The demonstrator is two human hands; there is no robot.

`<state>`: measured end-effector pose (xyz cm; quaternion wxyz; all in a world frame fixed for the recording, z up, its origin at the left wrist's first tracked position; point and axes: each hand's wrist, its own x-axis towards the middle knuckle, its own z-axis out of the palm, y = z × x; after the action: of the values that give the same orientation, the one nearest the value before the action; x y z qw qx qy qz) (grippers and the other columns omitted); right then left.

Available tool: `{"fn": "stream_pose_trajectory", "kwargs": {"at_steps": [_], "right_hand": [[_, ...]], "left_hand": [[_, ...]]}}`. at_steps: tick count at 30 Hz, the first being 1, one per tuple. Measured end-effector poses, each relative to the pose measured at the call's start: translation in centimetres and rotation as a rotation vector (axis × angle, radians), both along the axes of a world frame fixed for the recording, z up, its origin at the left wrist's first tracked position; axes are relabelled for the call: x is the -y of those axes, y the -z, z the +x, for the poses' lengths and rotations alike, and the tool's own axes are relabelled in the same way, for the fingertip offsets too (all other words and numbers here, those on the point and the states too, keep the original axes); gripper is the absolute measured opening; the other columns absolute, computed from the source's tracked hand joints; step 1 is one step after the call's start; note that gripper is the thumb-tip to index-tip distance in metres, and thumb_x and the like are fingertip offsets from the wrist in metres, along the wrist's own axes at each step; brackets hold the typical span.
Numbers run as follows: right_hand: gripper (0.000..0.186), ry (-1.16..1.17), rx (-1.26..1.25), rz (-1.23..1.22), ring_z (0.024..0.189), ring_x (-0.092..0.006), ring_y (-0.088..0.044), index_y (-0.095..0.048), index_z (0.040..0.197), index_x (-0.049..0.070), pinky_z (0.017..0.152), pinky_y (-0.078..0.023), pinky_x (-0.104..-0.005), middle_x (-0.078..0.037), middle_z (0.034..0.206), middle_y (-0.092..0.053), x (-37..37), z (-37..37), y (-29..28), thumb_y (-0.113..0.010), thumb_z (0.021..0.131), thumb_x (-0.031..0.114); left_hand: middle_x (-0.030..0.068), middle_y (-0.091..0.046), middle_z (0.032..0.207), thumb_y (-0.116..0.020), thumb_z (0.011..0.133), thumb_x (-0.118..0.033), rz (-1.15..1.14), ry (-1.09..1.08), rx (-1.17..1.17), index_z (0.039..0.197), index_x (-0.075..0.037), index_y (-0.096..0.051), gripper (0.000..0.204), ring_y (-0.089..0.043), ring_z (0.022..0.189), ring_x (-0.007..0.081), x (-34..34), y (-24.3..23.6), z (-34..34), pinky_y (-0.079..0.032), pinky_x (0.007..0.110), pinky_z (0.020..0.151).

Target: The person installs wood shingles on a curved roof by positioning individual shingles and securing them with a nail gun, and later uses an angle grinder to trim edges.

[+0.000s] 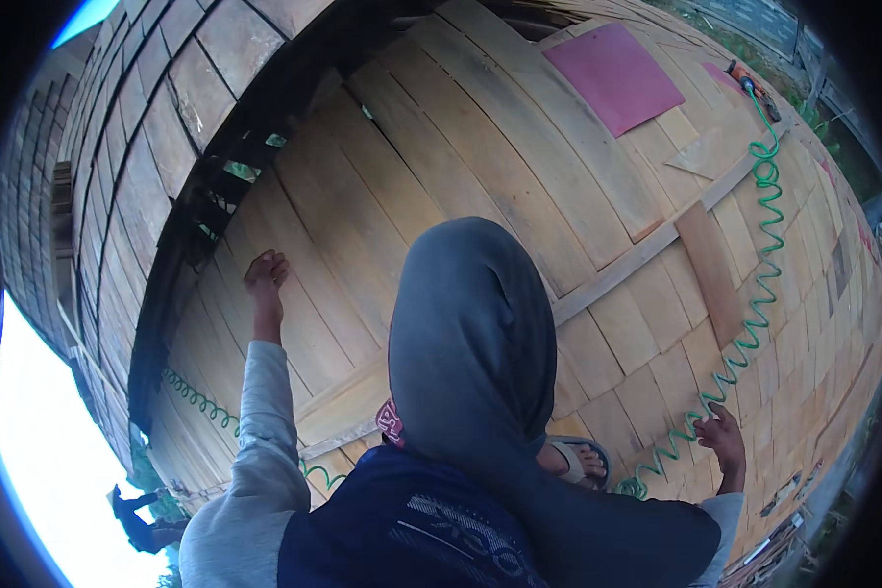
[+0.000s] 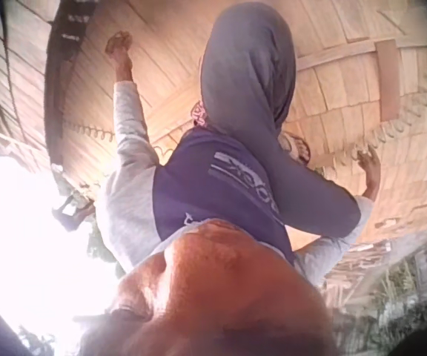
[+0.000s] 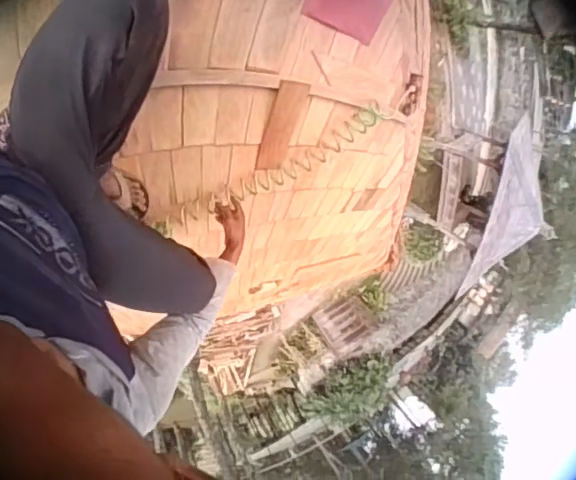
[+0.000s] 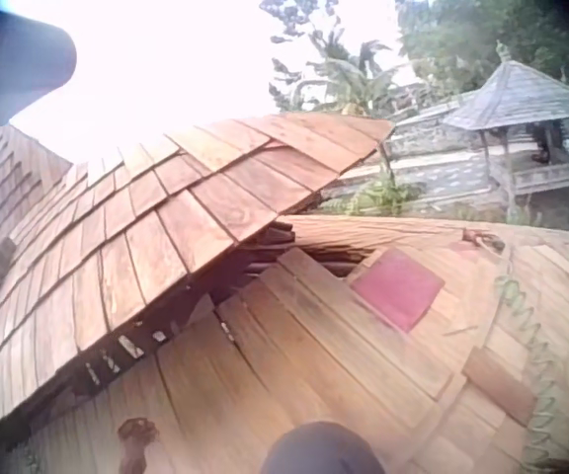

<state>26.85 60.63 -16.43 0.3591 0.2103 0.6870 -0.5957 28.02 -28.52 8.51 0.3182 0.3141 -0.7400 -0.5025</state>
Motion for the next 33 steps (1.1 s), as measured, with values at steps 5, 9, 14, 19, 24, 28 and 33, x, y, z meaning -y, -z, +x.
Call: {"fn": "stream_pose_trajectory", "kwargs": {"at_steps": [5,9,14,19,24,28,33], "right_hand": [[0.070,-0.050,-0.014,0.082,0.098,-0.0191,-0.070,-0.044,0.155,0.005,0.084,-0.054,-0.0333,-0.009,0.106,-0.074,-1.7,1.2,-3.6,-0.069,0.095,0.032],[0.071,0.018,-0.054,0.184,0.100,-0.0169,-0.067,-0.046,0.154,0.007,0.083,-0.052,-0.0312,-0.007,0.107,-0.071,-2.7,1.8,-5.5,-0.072,0.096,0.039],[0.066,0.193,-0.129,0.235,0.102,-0.0143,-0.063,-0.046,0.155,0.011,0.084,-0.050,-0.0297,-0.005,0.116,-0.067,-3.6,3.9,-7.7,-0.069,0.100,0.040],[0.065,0.324,-0.118,0.247,0.105,-0.0154,-0.062,-0.047,0.154,0.009,0.088,-0.050,-0.0317,-0.007,0.120,-0.067,-4.3,6.1,-9.3,-0.068,0.100,0.041],[0.057,0.391,-0.124,0.364,0.094,-0.0144,-0.066,-0.049,0.148,0.006,0.077,-0.053,-0.0282,-0.006,0.111,-0.068,-5.5,8.0,-13.7,-0.068,0.099,0.029],[0.065,0.511,-0.131,0.480,0.098,-0.0156,-0.066,-0.051,0.147,0.002,0.082,-0.055,-0.0317,-0.008,0.114,-0.067,-4.9,10.1,-16.1,-0.074,0.095,0.033],[0.059,0.658,-0.125,0.543,0.096,-0.0156,-0.066,-0.056,0.141,-0.002,0.082,-0.055,-0.0309,-0.009,0.108,-0.070,-3.1,21.4,-14.0,-0.073,0.096,0.032]], "left_hand": [[0.0120,-0.073,0.104,-0.063,0.104,-0.021,0.030,0.024,-0.039,0.123,0.002,-0.066,0.030,-0.070,0.092,0.0178,0.4,1.7,-2.1,-0.056,0.030,0.082],[0.0118,-0.073,0.105,-0.063,0.103,-0.017,-0.077,0.111,-0.033,0.123,0.003,-0.066,0.029,-0.069,0.092,0.0170,0.5,1.3,-3.7,-0.056,0.029,0.083],[0.0114,-0.072,0.111,-0.066,0.099,-0.010,-0.140,0.236,-0.176,0.124,0.003,-0.066,0.028,-0.070,0.095,0.0179,6.8,-0.3,-7.8,-0.056,0.029,0.086],[0.0128,-0.069,0.121,-0.064,0.095,-0.004,0.046,0.058,-0.364,0.127,0.001,-0.064,0.032,-0.071,0.098,0.0187,15.4,-6.1,-20.2,-0.056,0.030,0.082],[0.0139,-0.068,0.122,-0.063,0.096,-0.006,-0.105,0.197,-0.082,0.128,0.002,-0.063,0.033,-0.070,0.099,0.0208,16.1,-3.9,-29.9,-0.056,0.032,0.083],[0.0148,-0.068,0.122,-0.062,0.097,-0.008,-0.114,0.205,0.054,0.129,0.002,-0.063,0.034,-0.070,0.099,0.0224,16.2,-0.6,-32.4,-0.056,0.033,0.084],[0.0158,-0.067,0.123,-0.061,0.097,-0.010,-0.113,0.213,0.068,0.130,0.002,-0.062,0.035,-0.069,0.100,0.0245,12.2,-1.0,-33.9,-0.057,0.035,0.085]]}}
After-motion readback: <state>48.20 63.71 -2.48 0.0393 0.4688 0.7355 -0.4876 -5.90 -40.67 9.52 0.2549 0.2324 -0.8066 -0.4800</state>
